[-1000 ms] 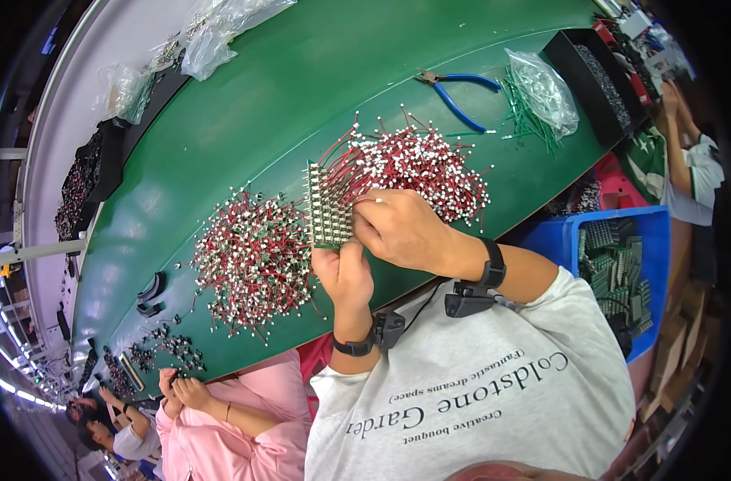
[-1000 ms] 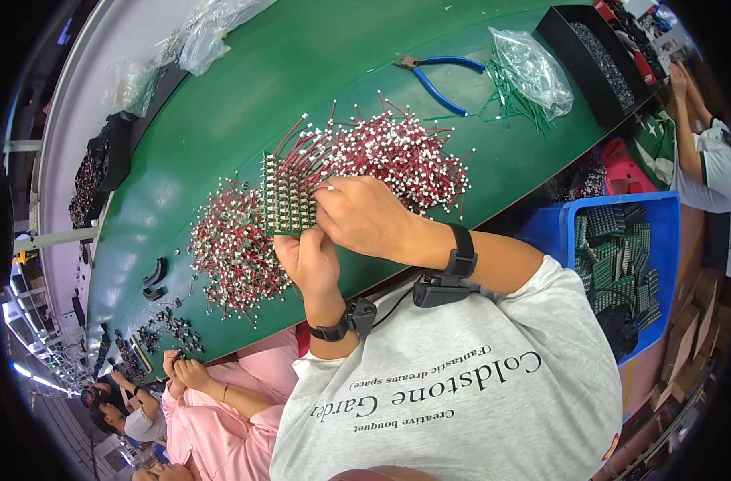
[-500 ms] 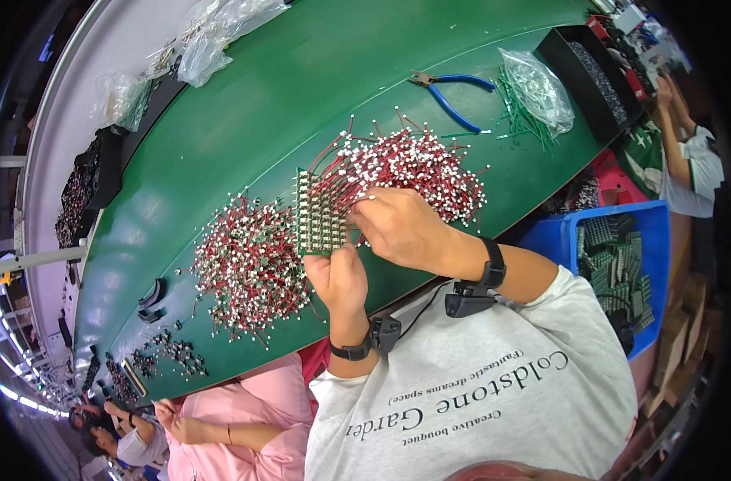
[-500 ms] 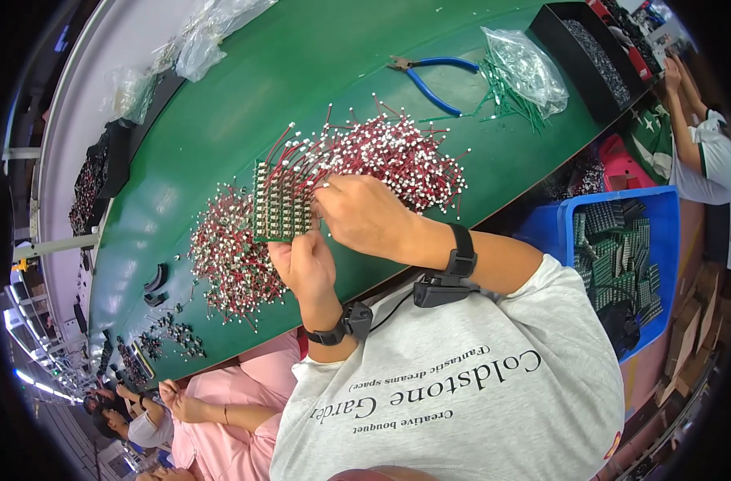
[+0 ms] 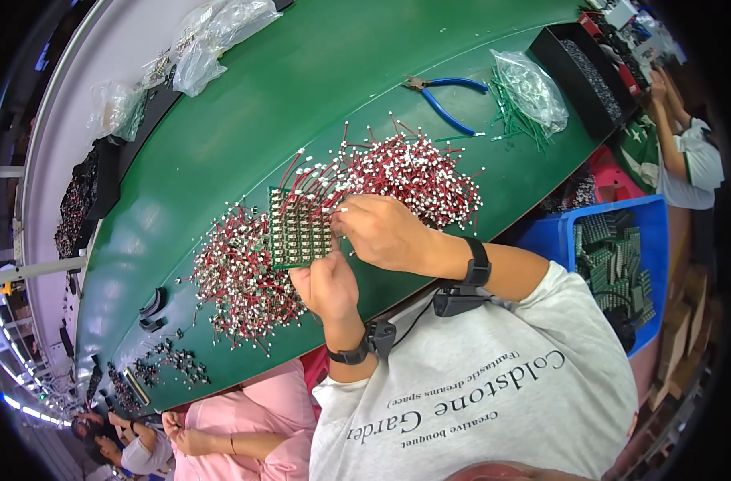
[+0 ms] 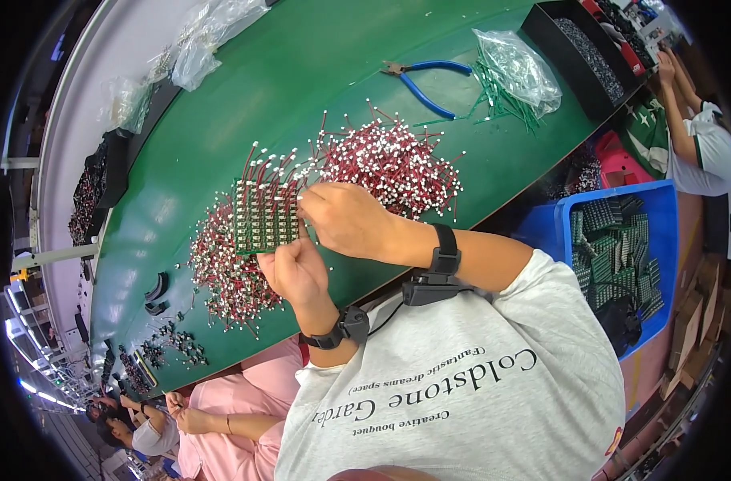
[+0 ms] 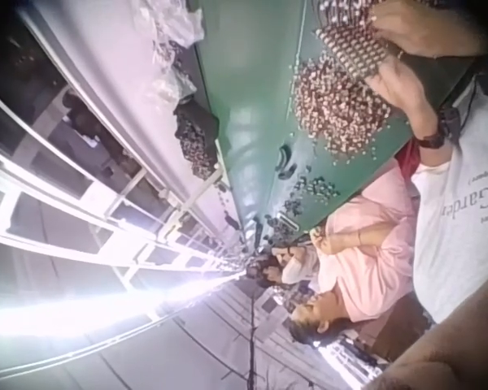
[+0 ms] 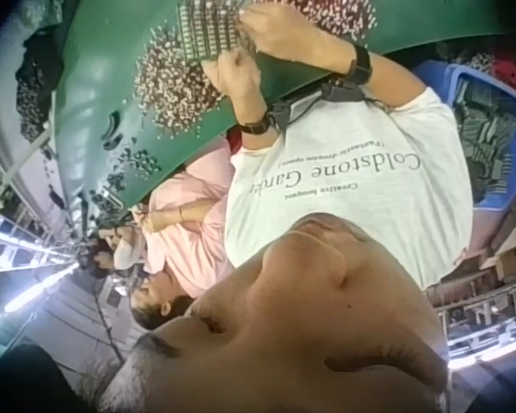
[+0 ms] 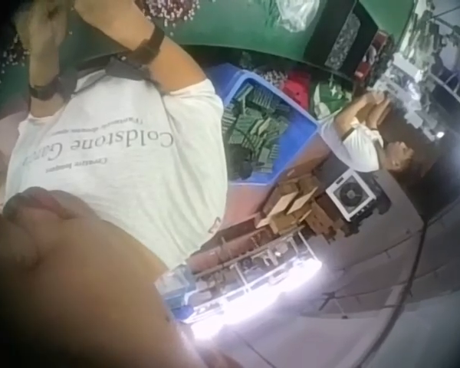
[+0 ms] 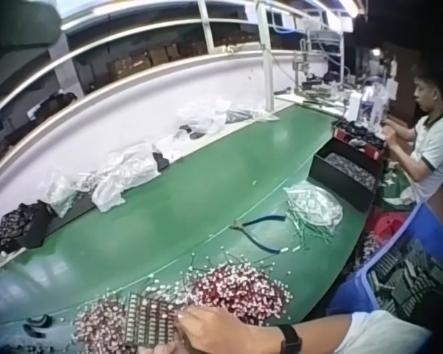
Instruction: The person connects wires to a circuit board by hand, picks up a small component from a black box, and presses it onto the board. They then place the completed board into a blue bin and retrieve a new board to repeat the process.
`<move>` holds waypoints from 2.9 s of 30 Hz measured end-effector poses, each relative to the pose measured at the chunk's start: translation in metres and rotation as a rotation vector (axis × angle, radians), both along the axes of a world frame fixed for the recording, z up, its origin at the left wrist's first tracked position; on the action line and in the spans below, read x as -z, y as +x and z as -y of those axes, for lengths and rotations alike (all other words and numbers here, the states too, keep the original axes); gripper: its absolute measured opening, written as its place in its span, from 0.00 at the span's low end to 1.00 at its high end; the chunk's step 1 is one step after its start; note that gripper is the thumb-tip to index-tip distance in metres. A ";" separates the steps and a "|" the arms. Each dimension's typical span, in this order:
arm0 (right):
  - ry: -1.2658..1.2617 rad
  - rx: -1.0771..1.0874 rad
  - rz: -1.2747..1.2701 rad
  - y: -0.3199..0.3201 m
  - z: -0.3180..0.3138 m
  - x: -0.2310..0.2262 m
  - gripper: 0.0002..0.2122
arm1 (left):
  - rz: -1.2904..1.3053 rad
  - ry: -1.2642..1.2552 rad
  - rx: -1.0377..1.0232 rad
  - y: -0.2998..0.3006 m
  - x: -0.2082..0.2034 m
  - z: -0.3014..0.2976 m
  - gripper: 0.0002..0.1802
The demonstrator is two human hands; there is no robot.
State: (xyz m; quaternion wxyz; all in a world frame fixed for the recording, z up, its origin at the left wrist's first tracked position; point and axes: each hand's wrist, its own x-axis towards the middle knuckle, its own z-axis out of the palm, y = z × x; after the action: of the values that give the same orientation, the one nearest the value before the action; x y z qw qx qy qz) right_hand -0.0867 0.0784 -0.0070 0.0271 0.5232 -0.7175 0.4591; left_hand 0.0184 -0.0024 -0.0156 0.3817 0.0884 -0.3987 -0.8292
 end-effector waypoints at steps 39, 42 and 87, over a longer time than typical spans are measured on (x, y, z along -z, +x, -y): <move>-0.279 -0.032 0.468 -0.083 -0.059 -0.035 0.06 | 0.076 0.200 0.188 -0.080 -0.009 -0.001 0.38; -0.318 -0.083 0.438 -0.064 -0.050 -0.042 0.07 | 0.082 0.189 0.209 -0.068 -0.006 -0.006 0.37; -0.376 0.163 0.280 0.038 -0.079 0.005 0.04 | 0.286 -0.288 0.127 0.022 0.023 -0.081 0.34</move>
State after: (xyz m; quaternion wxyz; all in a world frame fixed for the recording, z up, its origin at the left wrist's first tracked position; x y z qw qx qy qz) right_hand -0.0487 0.1570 -0.0117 0.0611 0.3808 -0.6562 0.6486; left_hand 0.0405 0.0791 -0.0387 0.2769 0.1246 -0.5682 -0.7648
